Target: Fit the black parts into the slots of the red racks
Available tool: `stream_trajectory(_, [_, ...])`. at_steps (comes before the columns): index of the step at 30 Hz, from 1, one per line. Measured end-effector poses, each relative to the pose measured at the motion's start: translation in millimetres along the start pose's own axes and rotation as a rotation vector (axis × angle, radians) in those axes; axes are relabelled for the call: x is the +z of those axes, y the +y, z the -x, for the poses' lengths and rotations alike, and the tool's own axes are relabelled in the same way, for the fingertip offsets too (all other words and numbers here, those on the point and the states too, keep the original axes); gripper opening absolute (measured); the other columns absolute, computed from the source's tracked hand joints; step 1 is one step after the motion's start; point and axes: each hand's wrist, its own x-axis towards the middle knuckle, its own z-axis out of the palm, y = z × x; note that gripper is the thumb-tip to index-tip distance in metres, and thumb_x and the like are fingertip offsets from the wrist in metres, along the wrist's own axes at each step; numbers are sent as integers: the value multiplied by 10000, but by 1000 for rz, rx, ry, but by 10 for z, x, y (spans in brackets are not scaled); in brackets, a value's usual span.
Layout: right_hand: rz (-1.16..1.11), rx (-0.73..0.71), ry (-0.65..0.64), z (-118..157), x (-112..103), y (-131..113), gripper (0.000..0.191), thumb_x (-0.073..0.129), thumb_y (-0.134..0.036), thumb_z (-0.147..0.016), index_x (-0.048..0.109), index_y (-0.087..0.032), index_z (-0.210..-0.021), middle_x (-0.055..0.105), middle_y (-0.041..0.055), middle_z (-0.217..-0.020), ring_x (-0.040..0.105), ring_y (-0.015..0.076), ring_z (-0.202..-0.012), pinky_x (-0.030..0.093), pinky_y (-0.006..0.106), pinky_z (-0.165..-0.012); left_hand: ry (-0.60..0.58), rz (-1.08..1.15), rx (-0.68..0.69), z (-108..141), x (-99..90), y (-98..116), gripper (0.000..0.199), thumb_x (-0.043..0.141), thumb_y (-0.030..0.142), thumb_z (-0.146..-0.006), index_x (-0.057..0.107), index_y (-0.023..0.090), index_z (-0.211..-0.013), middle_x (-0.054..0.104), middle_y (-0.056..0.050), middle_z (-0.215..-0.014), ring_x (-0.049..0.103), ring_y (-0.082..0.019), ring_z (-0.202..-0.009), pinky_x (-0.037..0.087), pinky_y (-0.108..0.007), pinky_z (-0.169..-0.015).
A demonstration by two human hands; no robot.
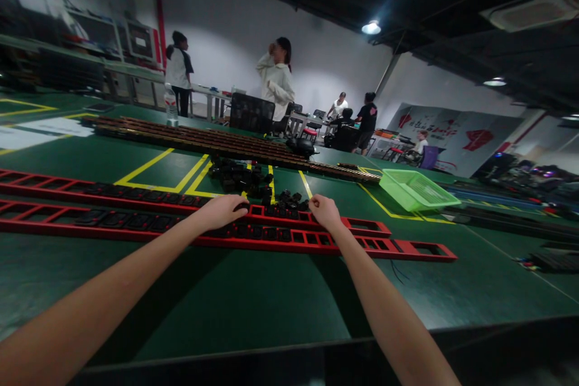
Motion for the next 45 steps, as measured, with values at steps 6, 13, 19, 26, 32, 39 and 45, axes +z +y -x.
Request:
stream_trajectory(6, [-52,-3,16,-65,56,94,211,523,-273,-853,699,-195,-768,711,53,-747,618,176,-697,393,257,-637,2,-8,9,0,-6,5,447,412,449,-935,640,166,-1197,686,-112,-1179,643,-279,-1037,479,-347,-884])
stream_trajectory(13, [-92,6,25,-98,81,145,226,543,-258,-844,742,-172,-780,739,62,-787,653,185,-732,422,253,-660,11,-15,-4,-8,21,-21,430,425,448,-932,639,189,-1199,683,-95,-1194,637,-267,-1071,471,-332,-920])
stream_trajectory(19, [-135,11,-5,-125,52,161,238,560,-283,-854,770,-173,-837,760,61,-849,675,191,-779,460,253,-717,8,-8,-5,-10,26,-29,445,422,459,-933,637,189,-1213,682,-97,-1201,637,-270,-1070,470,-339,-921])
stream_trajectory(26, [-152,33,-21,-154,73,180,225,570,-279,-850,769,-173,-835,759,51,-831,670,182,-769,468,253,-721,2,8,-11,-19,33,-38,431,424,459,-927,651,197,-1183,682,-96,-1200,635,-277,-1083,474,-344,-914])
stream_trajectory(32, [-147,29,-20,-156,64,165,233,560,-276,-845,764,-165,-820,754,61,-810,659,177,-740,472,255,-711,9,-4,4,-17,26,-34,447,417,469,-929,649,187,-1186,689,-103,-1183,647,-279,-1050,482,-348,-890])
stream_trajectory(39, [-116,1,-35,-156,38,119,207,578,-234,-837,773,-165,-846,761,76,-834,669,186,-752,478,264,-721,3,-16,-1,0,-2,8,437,411,448,-935,646,181,-1191,689,-102,-1180,646,-276,-1053,478,-343,-895])
stream_trajectory(45, [-75,1,-48,-131,35,73,221,564,-227,-864,770,-151,-886,757,86,-853,668,184,-759,465,253,-718,8,-15,2,7,-16,27,442,419,439,-933,638,170,-1208,687,-109,-1181,648,-278,-1045,480,-347,-886])
